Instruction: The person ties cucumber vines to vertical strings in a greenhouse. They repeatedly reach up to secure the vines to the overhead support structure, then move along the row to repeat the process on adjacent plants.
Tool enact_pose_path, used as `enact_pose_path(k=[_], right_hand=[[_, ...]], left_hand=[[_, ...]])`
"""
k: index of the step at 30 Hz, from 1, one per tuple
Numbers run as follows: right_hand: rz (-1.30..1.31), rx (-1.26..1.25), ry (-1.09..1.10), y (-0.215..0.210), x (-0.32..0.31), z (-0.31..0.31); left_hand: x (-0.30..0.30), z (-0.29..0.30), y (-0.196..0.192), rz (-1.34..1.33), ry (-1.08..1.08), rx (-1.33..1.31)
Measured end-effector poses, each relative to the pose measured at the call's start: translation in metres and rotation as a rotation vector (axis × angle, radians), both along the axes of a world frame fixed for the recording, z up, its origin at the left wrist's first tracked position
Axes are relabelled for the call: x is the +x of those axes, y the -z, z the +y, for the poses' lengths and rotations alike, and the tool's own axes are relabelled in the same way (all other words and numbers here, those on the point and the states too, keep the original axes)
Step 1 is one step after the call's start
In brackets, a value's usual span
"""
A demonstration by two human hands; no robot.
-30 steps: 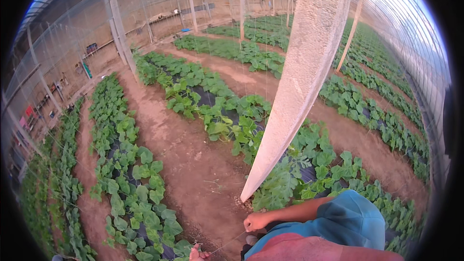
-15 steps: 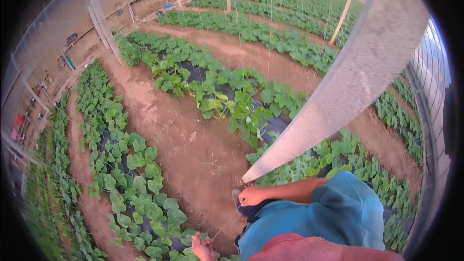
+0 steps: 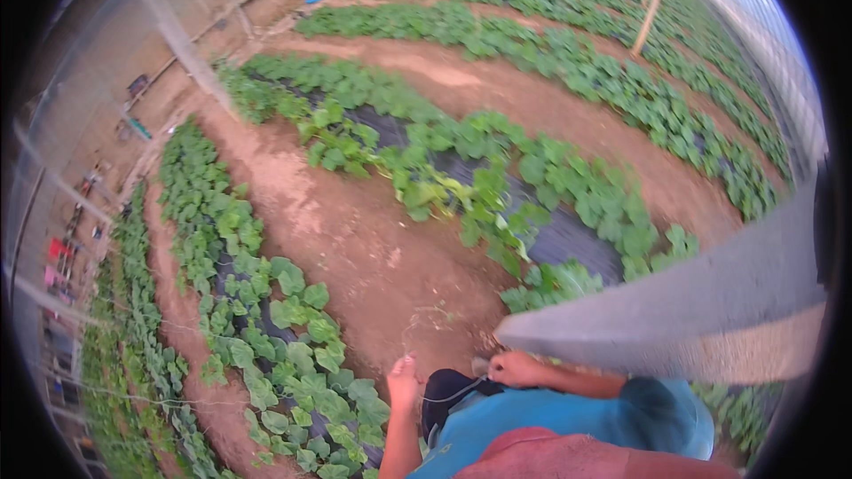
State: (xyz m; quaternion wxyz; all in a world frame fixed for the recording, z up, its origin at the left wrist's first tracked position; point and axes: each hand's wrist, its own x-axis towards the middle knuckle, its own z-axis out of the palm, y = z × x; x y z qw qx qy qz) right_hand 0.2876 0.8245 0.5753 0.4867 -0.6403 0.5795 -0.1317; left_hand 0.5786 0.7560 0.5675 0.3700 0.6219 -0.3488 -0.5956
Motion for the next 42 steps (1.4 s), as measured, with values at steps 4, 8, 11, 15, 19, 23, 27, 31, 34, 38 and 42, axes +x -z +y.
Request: enact_pose_path(k=[4,8,11,15,19,23,27,31,34,38,42], right_hand=[[0.011,0.078,0.151,-0.002,0.009,-0.023],[0.036,0.120,0.286,0.005,0.014,-0.065],[-0.062,0.185,0.371,0.019,0.014,-0.102],[-0.262,0.168,0.393,-0.021,0.030,-0.189],[0.072,-0.259,0.122,-0.090,0.056,-0.277],[0.091,-0.499,0.161,-0.155,0.085,-0.337],[0.048,-0.460,0.052,-0.132,0.091,-0.373],[0.010,-0.114,0.033,-0.097,0.061,-0.382],[-0.308,0.011,0.093,-0.097,0.026,-0.370],[-0.349,0.028,0.126,-0.091,-0.022,-0.350],[-0.373,0.051,0.258,-0.121,-0.053,-0.325]], left_hand=[[-0.017,-0.063,-0.010,0.097,0.141,0.066],[-0.022,-0.132,-0.008,0.117,0.288,0.097],[-0.027,-0.187,-0.011,0.259,0.306,0.109],[-0.021,-0.271,-0.037,0.086,0.513,0.007],[-0.006,-0.336,-0.081,-0.159,0.868,-0.003],[-0.008,-0.380,-0.078,-0.327,1.180,-0.145],[-0.006,-0.403,-0.098,-0.196,1.239,-0.158],[-0.023,-0.443,-0.083,-0.136,1.154,-0.169],[-0.041,-0.467,-0.091,-0.219,1.122,-0.143],[-0.072,-0.480,-0.102,-0.187,1.106,-0.181],[-0.100,-0.484,-0.112,-0.121,1.070,-0.217]])
